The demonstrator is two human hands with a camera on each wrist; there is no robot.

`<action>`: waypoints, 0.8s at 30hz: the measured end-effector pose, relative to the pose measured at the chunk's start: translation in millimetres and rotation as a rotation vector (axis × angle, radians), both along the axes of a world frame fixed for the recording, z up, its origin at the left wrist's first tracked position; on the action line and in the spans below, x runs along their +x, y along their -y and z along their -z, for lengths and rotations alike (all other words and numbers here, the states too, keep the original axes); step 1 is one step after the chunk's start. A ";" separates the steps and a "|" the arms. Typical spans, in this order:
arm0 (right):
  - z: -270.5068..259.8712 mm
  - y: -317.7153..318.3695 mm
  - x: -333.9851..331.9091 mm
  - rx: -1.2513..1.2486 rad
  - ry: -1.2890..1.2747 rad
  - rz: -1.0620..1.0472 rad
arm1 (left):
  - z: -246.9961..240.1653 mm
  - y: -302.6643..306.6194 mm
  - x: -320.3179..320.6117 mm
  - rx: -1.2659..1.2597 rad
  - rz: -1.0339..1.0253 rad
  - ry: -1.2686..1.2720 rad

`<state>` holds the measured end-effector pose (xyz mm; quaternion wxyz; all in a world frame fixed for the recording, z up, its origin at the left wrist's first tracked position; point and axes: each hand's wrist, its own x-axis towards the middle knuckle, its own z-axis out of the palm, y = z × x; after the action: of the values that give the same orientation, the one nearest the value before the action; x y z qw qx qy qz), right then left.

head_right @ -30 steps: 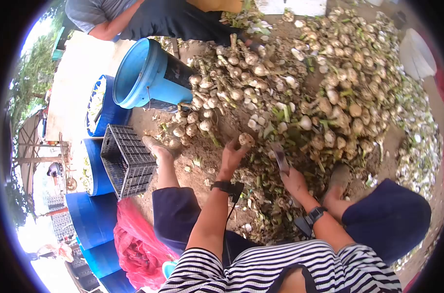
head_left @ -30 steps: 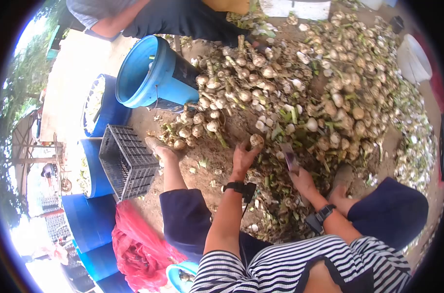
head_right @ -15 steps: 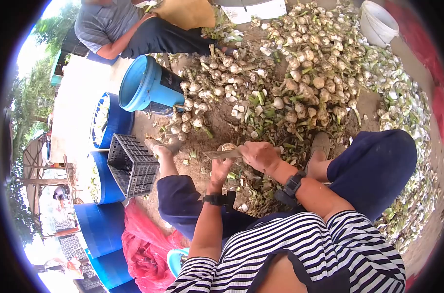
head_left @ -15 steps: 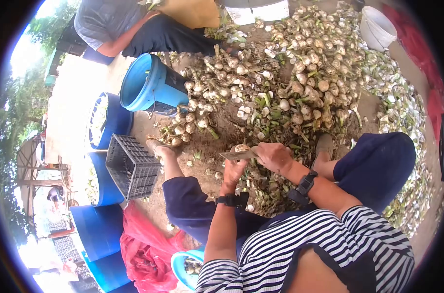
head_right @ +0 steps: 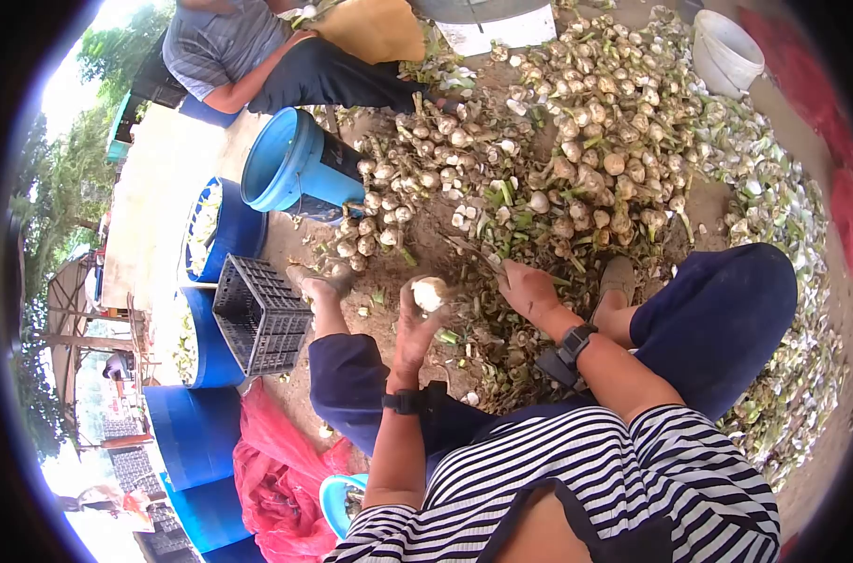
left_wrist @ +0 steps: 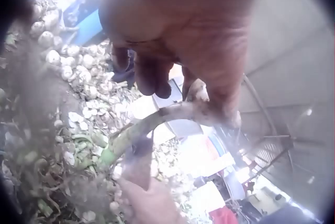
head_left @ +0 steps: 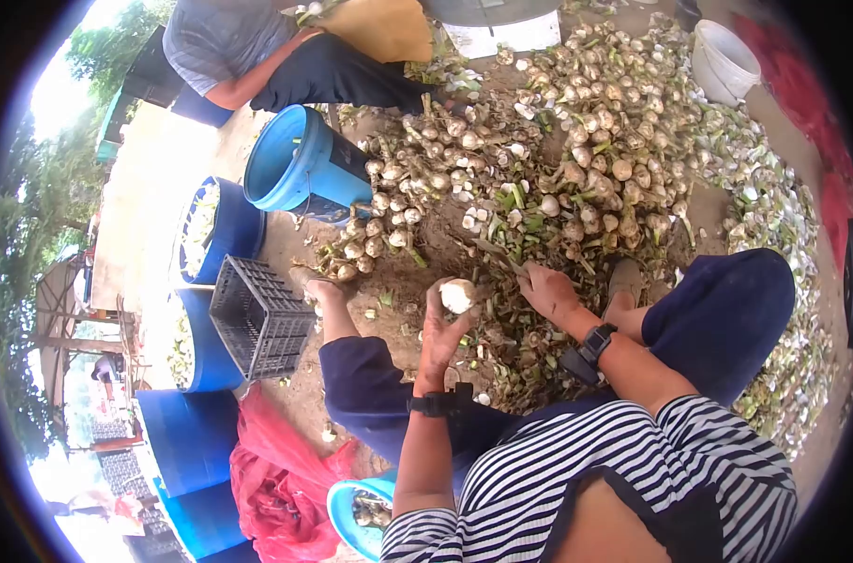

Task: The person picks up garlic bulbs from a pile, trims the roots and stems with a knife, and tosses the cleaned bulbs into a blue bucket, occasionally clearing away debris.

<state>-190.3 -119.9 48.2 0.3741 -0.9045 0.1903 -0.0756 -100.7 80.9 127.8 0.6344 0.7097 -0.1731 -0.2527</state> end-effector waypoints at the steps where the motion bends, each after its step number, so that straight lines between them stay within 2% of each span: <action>1: -21.7 -2.0 5.7 -0.006 0.112 0.019 | -2.5 -2.5 -0.8 -0.074 -0.064 -0.125; 2: -45.1 -4.3 12.0 -0.011 0.221 0.040 | 9.7 -5.3 -0.3 -0.082 -0.120 -0.113; 4: -74.8 -6.4 24.4 -0.032 0.463 0.074 | 23.4 -6.0 -1.8 -0.112 -0.195 -0.248; 6: -96.8 -8.4 26.7 0.058 0.589 0.047 | 32.3 2.1 -4.0 -0.184 -0.261 -0.322; 7: -100.8 -7.1 26.9 0.100 0.650 0.034 | 33.4 5.2 -1.8 -0.256 -0.226 -0.342; 8: -77.3 -4.3 26.6 -0.013 0.590 0.012 | 34.4 7.6 -0.8 -0.328 -0.192 -0.364; 9: -29.8 -1.0 25.1 -0.160 0.263 -0.044 | 33.7 9.4 -1.7 -0.397 -0.158 -0.386; 10: 58.1 9.2 14.2 -0.170 -0.129 -0.157 | 17.2 18.3 -4.1 -0.375 -0.142 -0.345; 11: 59.0 13.3 -3.4 0.029 -0.344 -0.032 | 17.4 21.4 1.0 -0.421 -0.117 -0.332; 12: 86.9 15.5 -17.1 0.122 -0.336 0.063 | 15.5 28.0 12.2 -0.377 -0.097 -0.305; 13: 87.1 13.2 -18.0 0.171 -0.350 0.048 | 8.3 32.3 16.0 -0.318 -0.086 -0.295; 15: 85.0 12.5 -16.7 0.265 -0.369 0.022 | -4.1 67.5 24.8 -0.089 0.060 -0.159; 17: 89.1 8.7 -9.5 0.311 -0.387 0.027 | -3.8 112.2 30.9 -0.136 0.360 -0.034; 19: 111.7 8.0 -7.8 0.296 -0.488 -0.014 | 9.3 143.2 54.8 -0.007 0.516 0.175; 20: 117.1 8.3 -10.8 0.454 -0.459 0.050 | 17.9 149.1 71.7 0.139 0.438 0.221; 22: 107.8 15.1 0.1 0.473 -0.486 0.070 | 68.1 143.5 123.6 0.442 0.179 0.308; 23: 101.4 17.6 7.5 0.485 -0.501 0.081 | 108.0 130.2 156.0 0.513 0.084 0.393; 24: 95.1 19.5 13.6 0.480 -0.565 0.086 | 119.4 117.0 183.5 0.780 0.019 0.413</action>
<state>-176.7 -139.4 -46.8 0.5046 -0.7675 0.3360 0.2083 82.8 -36.1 8.4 0.2690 0.9300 -0.1945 -0.1578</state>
